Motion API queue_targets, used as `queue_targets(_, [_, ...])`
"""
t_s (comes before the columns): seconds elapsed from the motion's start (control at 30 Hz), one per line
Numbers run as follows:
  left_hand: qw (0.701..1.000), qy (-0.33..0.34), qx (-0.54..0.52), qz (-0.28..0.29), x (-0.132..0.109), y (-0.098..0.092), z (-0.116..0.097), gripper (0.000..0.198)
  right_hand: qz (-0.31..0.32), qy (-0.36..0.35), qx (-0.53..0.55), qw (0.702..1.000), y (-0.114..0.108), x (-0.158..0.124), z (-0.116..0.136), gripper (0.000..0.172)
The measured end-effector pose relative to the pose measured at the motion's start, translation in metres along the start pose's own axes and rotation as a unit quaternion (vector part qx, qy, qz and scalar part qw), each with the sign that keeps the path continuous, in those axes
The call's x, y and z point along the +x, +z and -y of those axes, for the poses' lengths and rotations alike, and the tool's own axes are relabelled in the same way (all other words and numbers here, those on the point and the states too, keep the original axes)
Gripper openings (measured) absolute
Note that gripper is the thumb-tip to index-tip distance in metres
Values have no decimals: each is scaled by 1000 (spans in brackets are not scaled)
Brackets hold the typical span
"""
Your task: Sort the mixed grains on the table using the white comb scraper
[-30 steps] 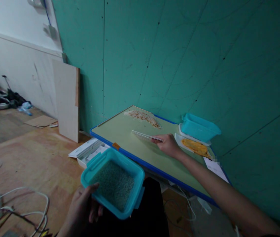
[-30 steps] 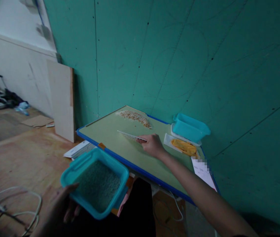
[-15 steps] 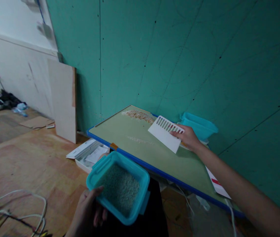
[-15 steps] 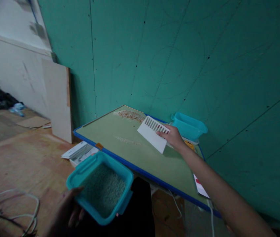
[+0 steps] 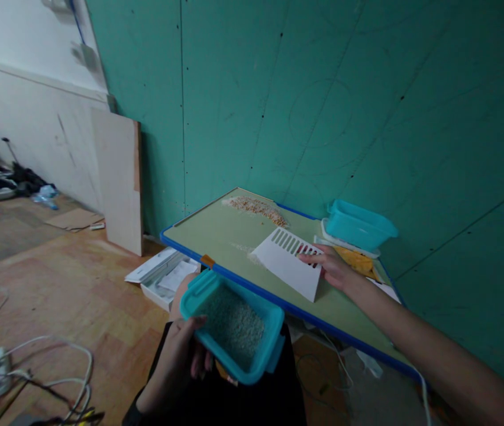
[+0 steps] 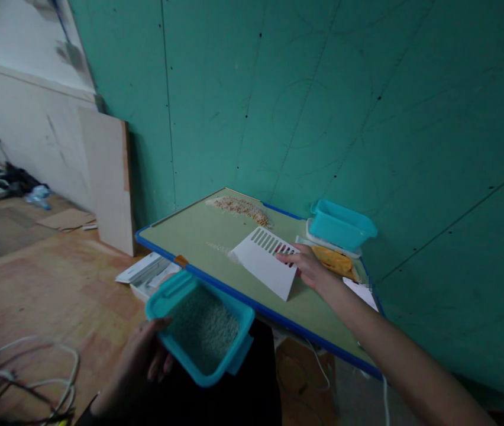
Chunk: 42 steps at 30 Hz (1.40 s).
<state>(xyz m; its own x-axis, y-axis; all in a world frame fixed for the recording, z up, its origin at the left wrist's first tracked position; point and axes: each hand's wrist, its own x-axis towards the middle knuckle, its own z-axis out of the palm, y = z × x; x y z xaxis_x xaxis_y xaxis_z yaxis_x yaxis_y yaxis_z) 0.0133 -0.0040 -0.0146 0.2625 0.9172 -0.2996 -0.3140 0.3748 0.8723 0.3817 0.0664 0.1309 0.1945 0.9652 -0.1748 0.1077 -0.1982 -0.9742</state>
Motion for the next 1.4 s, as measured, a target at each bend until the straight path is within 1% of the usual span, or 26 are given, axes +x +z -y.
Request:
queue_targets(0.07, [1000,14,-3,-15,3,4,-3,72,20,5,3,1000,12,-3,0,52])
queue_targets(0.17, [999,23,-6,-34,0,9,-16,67,60,21,16,998,28,-9,2,53])
queue_targets(0.2, [1000,15,5,-24,-2,11,-21,65,74,25,23,997,33,-11,3,54])
queue_targets(0.3, [999,21,23,-22,-7,12,-36,68,95,26,34,995,44,-16,7,53])
queue_targets(0.43, [999,28,28,-34,-7,12,-45,66,118,34,31,992,54,-21,12,52])
queue_targets(0.53, [999,28,27,-35,-5,9,-45,63,131,38,29,990,53,-21,15,51])
queue_targets(0.6, [998,32,22,-44,-5,5,-44,64,108,25,36,993,47,-17,16,50])
queue_targets(0.7, [998,34,21,-55,-6,-5,-43,66,33,-14,54,998,33,-3,19,47])
queue_targets(0.77, [998,32,24,-53,-7,-11,-44,67,-13,-26,53,998,23,10,19,45])
queue_targets(0.83, [998,33,24,-49,-8,-14,-48,66,-38,-20,42,998,18,22,18,42])
queue_targets(0.9, [998,37,32,-41,-10,-15,-54,67,-45,-10,38,998,18,30,15,38])
queue_targets(0.97, [997,36,46,-41,-12,-13,-60,67,-31,-4,38,999,24,34,11,35])
queue_targets(1.07, [997,22,52,-61,-14,-8,-66,65,19,1,36,999,37,32,7,35])
queue_targets(1.2, [996,14,34,-78,-13,-6,-68,61,75,20,43,996,55,18,9,41])
queue_targets(1.3, [996,12,24,-81,-12,-6,-67,59,105,35,46,993,67,4,13,42])
queue_targets(1.4, [996,23,33,-78,-10,-7,-66,61,149,44,37,987,77,-7,17,43])
